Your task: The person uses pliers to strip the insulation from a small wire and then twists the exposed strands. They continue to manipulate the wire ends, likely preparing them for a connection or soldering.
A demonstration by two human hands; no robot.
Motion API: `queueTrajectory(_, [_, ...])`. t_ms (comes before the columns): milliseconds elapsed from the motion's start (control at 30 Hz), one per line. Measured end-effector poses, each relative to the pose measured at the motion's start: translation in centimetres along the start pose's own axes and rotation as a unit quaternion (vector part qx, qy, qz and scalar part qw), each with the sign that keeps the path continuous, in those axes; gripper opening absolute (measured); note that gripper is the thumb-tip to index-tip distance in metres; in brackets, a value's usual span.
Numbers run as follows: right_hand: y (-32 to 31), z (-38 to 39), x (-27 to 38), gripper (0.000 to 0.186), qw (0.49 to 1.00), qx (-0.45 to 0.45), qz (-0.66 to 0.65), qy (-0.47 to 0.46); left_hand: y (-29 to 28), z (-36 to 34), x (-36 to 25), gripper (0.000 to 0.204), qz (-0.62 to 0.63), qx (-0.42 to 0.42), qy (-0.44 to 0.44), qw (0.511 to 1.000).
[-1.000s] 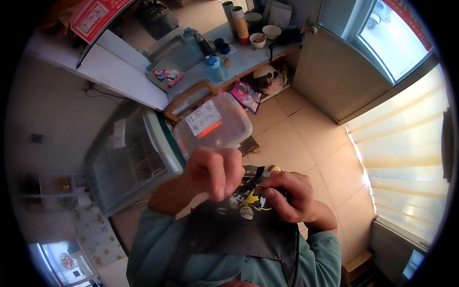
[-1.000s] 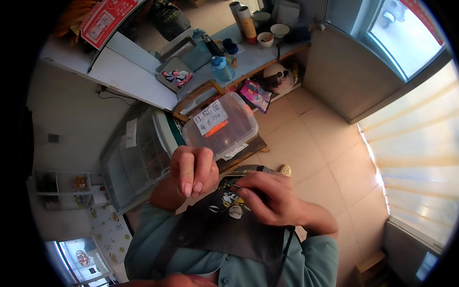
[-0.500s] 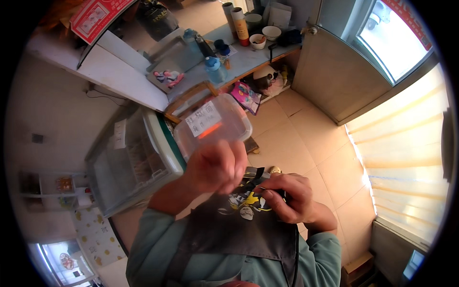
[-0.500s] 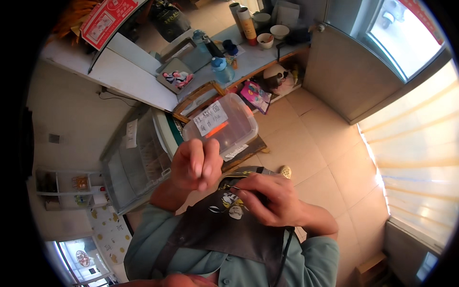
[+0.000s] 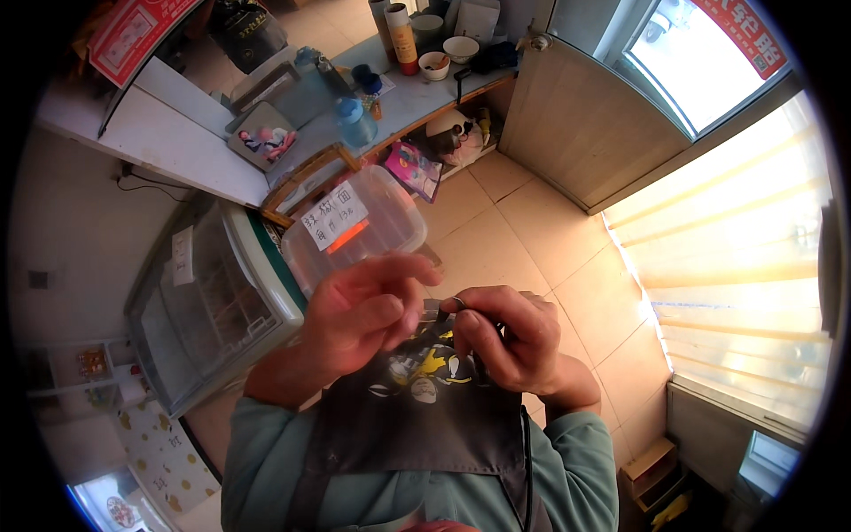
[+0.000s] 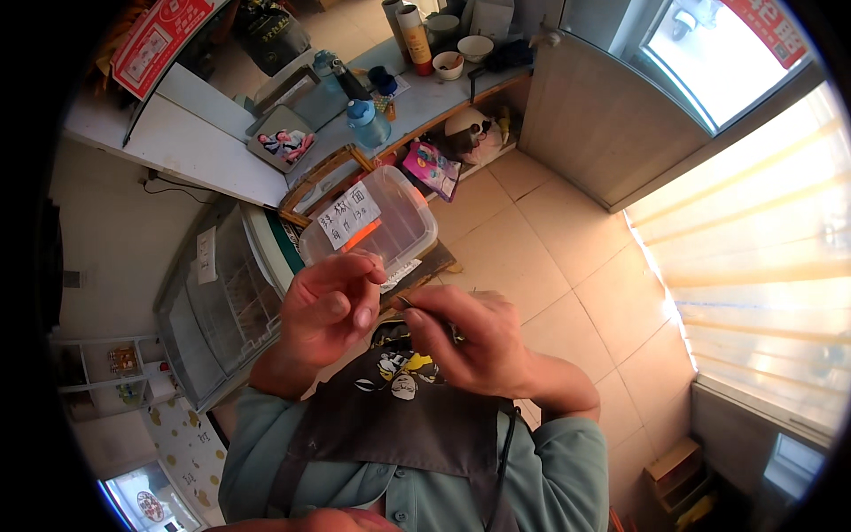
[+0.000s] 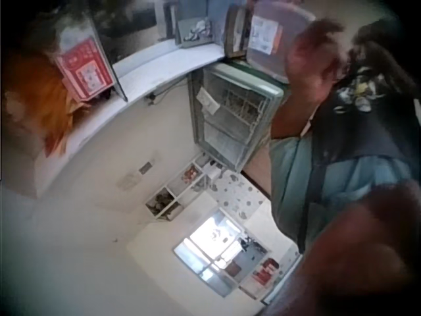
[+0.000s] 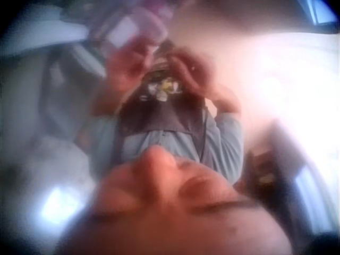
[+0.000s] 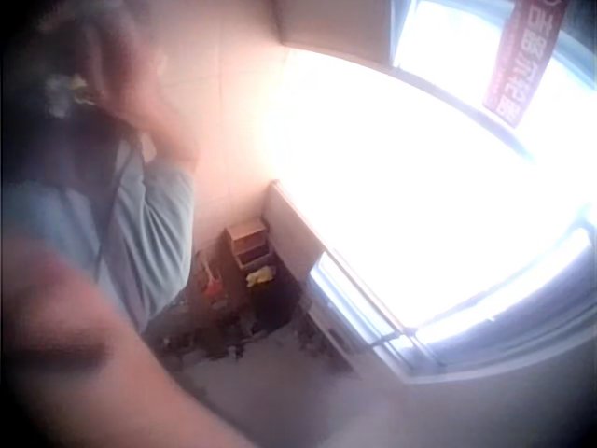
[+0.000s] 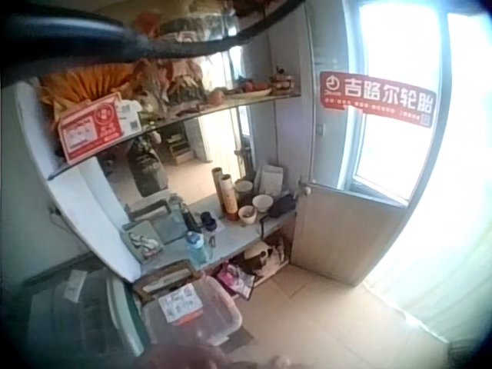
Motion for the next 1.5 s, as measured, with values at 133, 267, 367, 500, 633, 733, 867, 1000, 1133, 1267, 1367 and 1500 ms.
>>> queueTrajectory(133, [0.7, -1.0, 0.5, 0.012, 0.998, -0.013, 0.04, -0.036, -0.7, -1.0, 0.2, 0.02, 0.008, -0.039, 0.066, 0.997])
queueTrajectory(267, [1.7, -1.4, 0.4, 0.013, 0.998, -0.022, 0.036, -0.043, -1.6, -1.5, 0.4, 0.014, 0.021, -0.075, 0.09, 0.993])
queueTrajectory(367, [1.9, -1.7, 0.0, 0.015, 0.999, -0.024, 0.025, -0.039, -1.1, -1.6, 0.0, 0.013, 0.002, -0.077, 0.116, 0.99])
queueTrajectory(500, [2.0, -1.7, -0.4, 0.015, 0.999, -0.034, 0.013, -0.035, -0.8, -1.5, 0.0, 0.014, -0.01, -0.066, 0.144, 0.987])
queueTrajectory(633, [2.2, -1.6, -1.1, 0.015, 0.999, -0.035, -0.003, -0.022, -0.7, -1.6, 0.0, 0.015, -0.008, -0.051, 0.155, 0.987])
queueTrajectory(733, [2.2, -1.5, -1.3, 0.015, 0.999, -0.036, -0.007, -0.018, -0.5, -1.8, -0.1, 0.016, -0.01, -0.041, 0.162, 0.986])
queueTrajectory(867, [2.1, -1.4, -1.1, 0.016, 0.998, -0.055, 0.005, -0.044, -0.3, -1.9, -0.1, 0.017, -0.015, -0.029, 0.173, 0.984])
queueTrajectory(1000, [1.9, -1.6, -1.0, 0.017, 0.997, -0.06, 0.004, -0.058, -0.2, -1.9, -0.3, 0.017, -0.042, -0.031, 0.195, 0.979])
queueTrajectory(1133, [1.8, -1.6, -0.9, 0.018, 0.996, -0.062, 0.01, -0.056, 0.1, -2.0, -0.5, 0.017, -0.059, -0.014, 0.209, 0.976])
queueTrajectory(1267, [1.7, -1.6, -0.8, 0.018, 0.996, -0.065, 0.022, -0.064, 0.2, -2.0, -0.4, 0.018, -0.062, 0.001, 0.209, 0.976])
queueTrajectory(1367, [1.7, -1.7, -0.7, 0.017, 0.995, -0.068, 0.023, -0.07, 0.3, -2.0, -0.5, 0.016, -0.059, 0.002, 0.207, 0.977])
queueTrajectory(1500, [1.5, -1.7, -0.6, 0.017, 0.993, -0.079, 0.031, -0.081, 0.4, -2.1, -0.4, 0.015, -0.067, 0.002, 0.206, 0.976])
Point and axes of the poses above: each hand's wrist, its own z-axis away from the middle knuckle, its own y-axis out of the palm, x = y × z, the point moved 9 cm from there along -z, towards the middle knuckle, and after that the axes turned 8 degrees about -x, right-handed, at the moved point
